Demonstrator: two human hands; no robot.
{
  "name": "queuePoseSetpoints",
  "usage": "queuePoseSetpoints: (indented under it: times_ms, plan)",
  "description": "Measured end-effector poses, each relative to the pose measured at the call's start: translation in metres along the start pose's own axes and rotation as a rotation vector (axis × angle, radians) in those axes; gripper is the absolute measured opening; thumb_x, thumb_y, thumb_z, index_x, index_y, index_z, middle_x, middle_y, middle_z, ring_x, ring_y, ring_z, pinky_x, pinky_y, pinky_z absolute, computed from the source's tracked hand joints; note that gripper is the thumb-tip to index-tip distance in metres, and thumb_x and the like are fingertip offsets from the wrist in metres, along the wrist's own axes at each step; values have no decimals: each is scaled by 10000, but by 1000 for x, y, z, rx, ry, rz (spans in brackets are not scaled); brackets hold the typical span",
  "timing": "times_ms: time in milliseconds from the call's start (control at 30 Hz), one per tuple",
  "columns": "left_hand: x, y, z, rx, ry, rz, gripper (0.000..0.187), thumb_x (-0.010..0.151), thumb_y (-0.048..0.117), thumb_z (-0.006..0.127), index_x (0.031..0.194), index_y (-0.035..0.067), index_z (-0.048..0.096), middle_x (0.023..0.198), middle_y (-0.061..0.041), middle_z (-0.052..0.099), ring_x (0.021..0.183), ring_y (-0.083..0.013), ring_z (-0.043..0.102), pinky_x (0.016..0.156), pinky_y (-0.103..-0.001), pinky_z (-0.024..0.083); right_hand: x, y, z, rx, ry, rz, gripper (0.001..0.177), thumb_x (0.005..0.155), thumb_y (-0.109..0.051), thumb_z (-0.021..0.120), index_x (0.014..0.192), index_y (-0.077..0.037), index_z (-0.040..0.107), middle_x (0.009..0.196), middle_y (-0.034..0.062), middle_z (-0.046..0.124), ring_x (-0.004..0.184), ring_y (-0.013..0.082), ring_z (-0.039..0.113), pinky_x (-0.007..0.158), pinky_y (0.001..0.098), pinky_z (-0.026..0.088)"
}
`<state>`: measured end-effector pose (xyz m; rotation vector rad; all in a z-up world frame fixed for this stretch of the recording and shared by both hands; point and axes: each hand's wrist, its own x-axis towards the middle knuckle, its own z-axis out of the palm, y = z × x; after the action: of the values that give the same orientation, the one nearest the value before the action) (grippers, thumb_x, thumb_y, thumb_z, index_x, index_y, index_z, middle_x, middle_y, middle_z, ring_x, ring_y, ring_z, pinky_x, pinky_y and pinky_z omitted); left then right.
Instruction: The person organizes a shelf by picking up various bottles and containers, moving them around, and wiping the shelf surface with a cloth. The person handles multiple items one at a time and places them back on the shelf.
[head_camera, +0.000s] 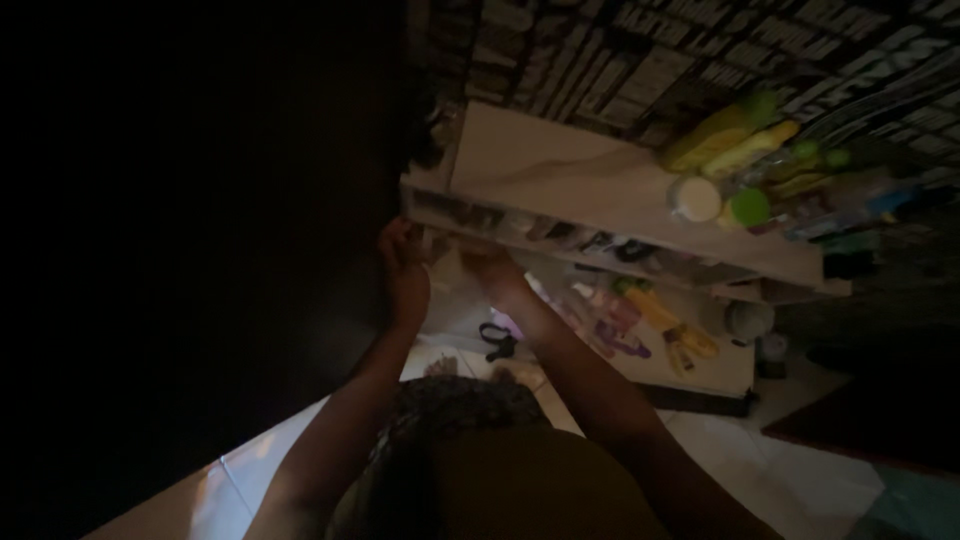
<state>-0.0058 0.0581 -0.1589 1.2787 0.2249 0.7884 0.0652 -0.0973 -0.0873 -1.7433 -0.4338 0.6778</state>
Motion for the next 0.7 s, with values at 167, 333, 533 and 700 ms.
queuePoseSetpoints:
  times_ms: [167, 333, 533, 700]
  plan:
    - [-25, -20, -25, 476, 7, -69, 384, 1122, 122, 382, 1495, 38, 402, 1511, -158, 468, 1368, -310, 476, 1180, -372, 357, -1, 5, 24, 356, -57, 449, 381, 1080, -231, 535, 1404, -43, 606, 1220, 95, 679, 998, 234, 622, 820, 376, 505]
    - [-57, -33, -37, 358, -1, -478, 464, 1123, 182, 346, 1567, 68, 278, 1564, -170, 369, 1420, -295, 390, 1157, -375, 305, -9, 10, 56, 394, 27, 373, 426, 987, -229, 571, 1392, -94, 571, 1351, 106, 643, 1125, 247, 638, 933, 376, 538]
    - [-75, -42, -51, 406, -44, -655, 515, 1082, 208, 421, 1567, 50, 350, 1541, -174, 445, 1355, -285, 463, 1116, -372, 343, -29, 43, 30, -210, 433, 223, 369, 974, -318, 632, 1251, -89, 716, 1249, 105, 720, 1133, 234, 670, 957, 364, 524]
    - [-73, -23, -39, 557, -57, -786, 627, 1029, 255, 555, 1570, -2, 371, 1515, -202, 490, 1274, -265, 518, 1069, -369, 368, -59, 102, -33, -671, 383, 48, 257, 984, -240, 650, 1197, -111, 713, 1232, 115, 715, 1144, 307, 661, 994, 424, 514]
